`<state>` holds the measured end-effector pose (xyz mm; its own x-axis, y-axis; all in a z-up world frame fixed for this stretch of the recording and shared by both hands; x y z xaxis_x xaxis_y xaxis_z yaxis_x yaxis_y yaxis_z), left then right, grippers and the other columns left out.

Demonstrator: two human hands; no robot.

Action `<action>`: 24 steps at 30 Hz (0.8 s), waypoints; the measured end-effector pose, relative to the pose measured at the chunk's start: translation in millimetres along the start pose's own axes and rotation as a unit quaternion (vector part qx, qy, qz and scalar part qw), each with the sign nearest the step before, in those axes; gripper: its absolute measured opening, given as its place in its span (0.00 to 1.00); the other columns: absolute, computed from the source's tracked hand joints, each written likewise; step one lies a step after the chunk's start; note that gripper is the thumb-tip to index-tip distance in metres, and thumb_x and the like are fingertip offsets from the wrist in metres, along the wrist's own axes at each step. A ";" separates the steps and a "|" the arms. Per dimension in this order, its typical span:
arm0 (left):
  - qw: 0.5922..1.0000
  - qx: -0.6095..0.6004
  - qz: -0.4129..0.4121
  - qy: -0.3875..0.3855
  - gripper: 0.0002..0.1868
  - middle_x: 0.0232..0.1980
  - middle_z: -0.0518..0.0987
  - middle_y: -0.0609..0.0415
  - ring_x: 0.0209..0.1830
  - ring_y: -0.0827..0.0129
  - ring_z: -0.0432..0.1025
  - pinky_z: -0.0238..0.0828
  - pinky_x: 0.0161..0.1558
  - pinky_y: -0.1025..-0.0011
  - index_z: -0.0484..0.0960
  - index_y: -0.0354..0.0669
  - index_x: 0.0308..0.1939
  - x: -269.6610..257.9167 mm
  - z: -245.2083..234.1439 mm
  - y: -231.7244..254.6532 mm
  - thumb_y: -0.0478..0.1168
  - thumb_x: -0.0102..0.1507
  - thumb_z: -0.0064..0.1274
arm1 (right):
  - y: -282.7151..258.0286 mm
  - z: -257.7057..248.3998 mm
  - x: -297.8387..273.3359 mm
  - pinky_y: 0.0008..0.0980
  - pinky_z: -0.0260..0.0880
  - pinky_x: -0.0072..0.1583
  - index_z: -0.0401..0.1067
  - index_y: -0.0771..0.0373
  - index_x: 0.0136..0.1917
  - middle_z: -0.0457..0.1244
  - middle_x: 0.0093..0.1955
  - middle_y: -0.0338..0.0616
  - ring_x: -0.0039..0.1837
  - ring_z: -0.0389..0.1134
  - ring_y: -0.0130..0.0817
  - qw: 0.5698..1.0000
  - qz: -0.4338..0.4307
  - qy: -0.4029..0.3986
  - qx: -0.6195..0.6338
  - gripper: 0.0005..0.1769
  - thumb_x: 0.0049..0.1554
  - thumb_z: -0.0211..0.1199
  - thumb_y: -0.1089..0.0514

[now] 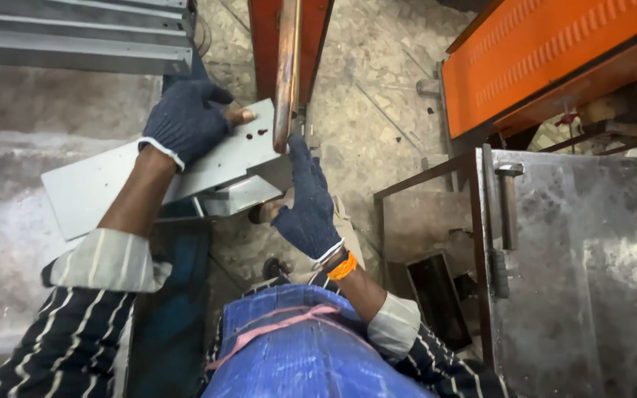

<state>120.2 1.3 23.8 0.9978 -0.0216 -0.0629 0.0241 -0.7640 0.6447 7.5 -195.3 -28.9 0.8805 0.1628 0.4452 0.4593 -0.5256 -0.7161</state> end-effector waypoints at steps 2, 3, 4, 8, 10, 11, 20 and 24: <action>1.000 -0.010 0.010 0.006 0.29 0.41 0.86 0.41 0.42 0.55 0.80 0.72 0.50 0.61 0.87 0.39 0.49 2.0 2.2 -6.7 0.58 0.55 0.68 | -1.7 0.7 1.8 0.46 0.50 0.82 0.51 0.64 0.82 0.53 0.82 0.54 0.83 0.54 0.51 1.000 -0.015 0.002 -0.015 0.48 0.54 0.68 0.55; 0.999 -0.021 0.023 0.014 0.28 0.39 0.86 0.42 0.41 0.56 0.80 0.72 0.48 0.62 0.87 0.38 0.47 6.6 1.8 -7.6 0.58 0.55 0.68 | -2.0 0.3 6.5 0.45 0.49 0.85 0.53 0.62 0.83 0.55 0.84 0.50 0.86 0.55 0.49 0.999 -0.030 0.007 -0.032 0.43 0.60 0.69 0.55; 0.999 -0.021 0.023 0.011 0.28 0.39 0.86 0.42 0.41 0.56 0.80 0.72 0.48 0.62 0.87 0.38 0.47 3.2 1.3 -7.8 0.58 0.55 0.68 | -3.2 -3.3 5.4 0.45 0.49 0.85 0.53 0.62 0.83 0.55 0.84 0.50 0.86 0.55 0.49 0.999 -0.028 0.006 -0.032 0.43 0.60 0.69 0.55; 0.997 -0.067 0.046 0.010 0.26 0.31 0.82 0.43 0.30 0.60 0.77 0.71 0.39 0.64 0.88 0.35 0.38 -10.0 4.9 -7.5 0.59 0.61 0.61 | 1.4 -16.0 -4.0 0.46 0.44 0.83 0.50 0.67 0.81 0.51 0.83 0.57 0.84 0.51 0.52 1.000 -0.014 -0.002 0.014 0.51 0.47 0.64 0.61; 0.996 -0.082 0.045 0.015 0.27 0.27 0.81 0.44 0.26 0.62 0.75 0.69 0.36 0.64 0.88 0.35 0.36 -14.5 7.8 -13.6 0.59 0.64 0.58 | 0.9 -20.4 -6.9 0.44 0.46 0.85 0.51 0.66 0.83 0.51 0.84 0.56 0.87 0.49 0.52 0.999 -0.021 -0.009 0.030 0.51 0.47 0.60 0.64; 0.993 -0.103 0.052 0.030 0.28 0.25 0.79 0.45 0.25 0.65 0.72 0.67 0.34 0.64 0.87 0.34 0.35 -18.9 9.8 -17.9 0.60 0.66 0.56 | -1.6 -22.4 -10.3 0.43 0.46 0.84 0.50 0.66 0.83 0.51 0.84 0.56 0.86 0.50 0.52 0.999 -0.018 -0.018 0.032 0.52 0.46 0.60 0.64; 0.988 -0.127 0.024 0.083 0.33 0.17 0.67 0.48 0.22 0.72 0.62 0.59 0.28 0.63 0.82 0.28 0.29 -70.6 6.9 -1.9 0.61 0.68 0.54 | -0.7 -38.8 -9.7 0.40 0.69 0.68 0.68 0.59 0.73 0.67 0.68 0.53 0.68 0.70 0.47 0.997 0.011 0.075 0.030 0.22 0.67 0.56 0.63; 0.987 -0.132 -0.005 0.092 0.32 0.17 0.68 0.49 0.21 0.72 0.63 0.59 0.27 0.63 0.82 0.29 0.30 -93.4 7.7 9.2 0.60 0.68 0.53 | 30.4 -37.9 -19.7 0.45 0.70 0.52 0.76 0.56 0.62 0.70 0.47 0.50 0.49 0.71 0.51 0.988 -0.023 0.106 -0.113 0.20 0.56 0.59 0.63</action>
<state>26.8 -8.7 29.7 0.9911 0.1220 0.0536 0.0257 -0.5692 0.8218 -0.4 -246.1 -39.1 0.8038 0.0261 0.5943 0.4396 -0.6991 -0.5639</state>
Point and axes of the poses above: each hand's wrist, its own x-axis towards the middle knuckle, its own z-axis out of the palm, y = z × x, the point moved 6 cm from there along x, towards the middle knuckle
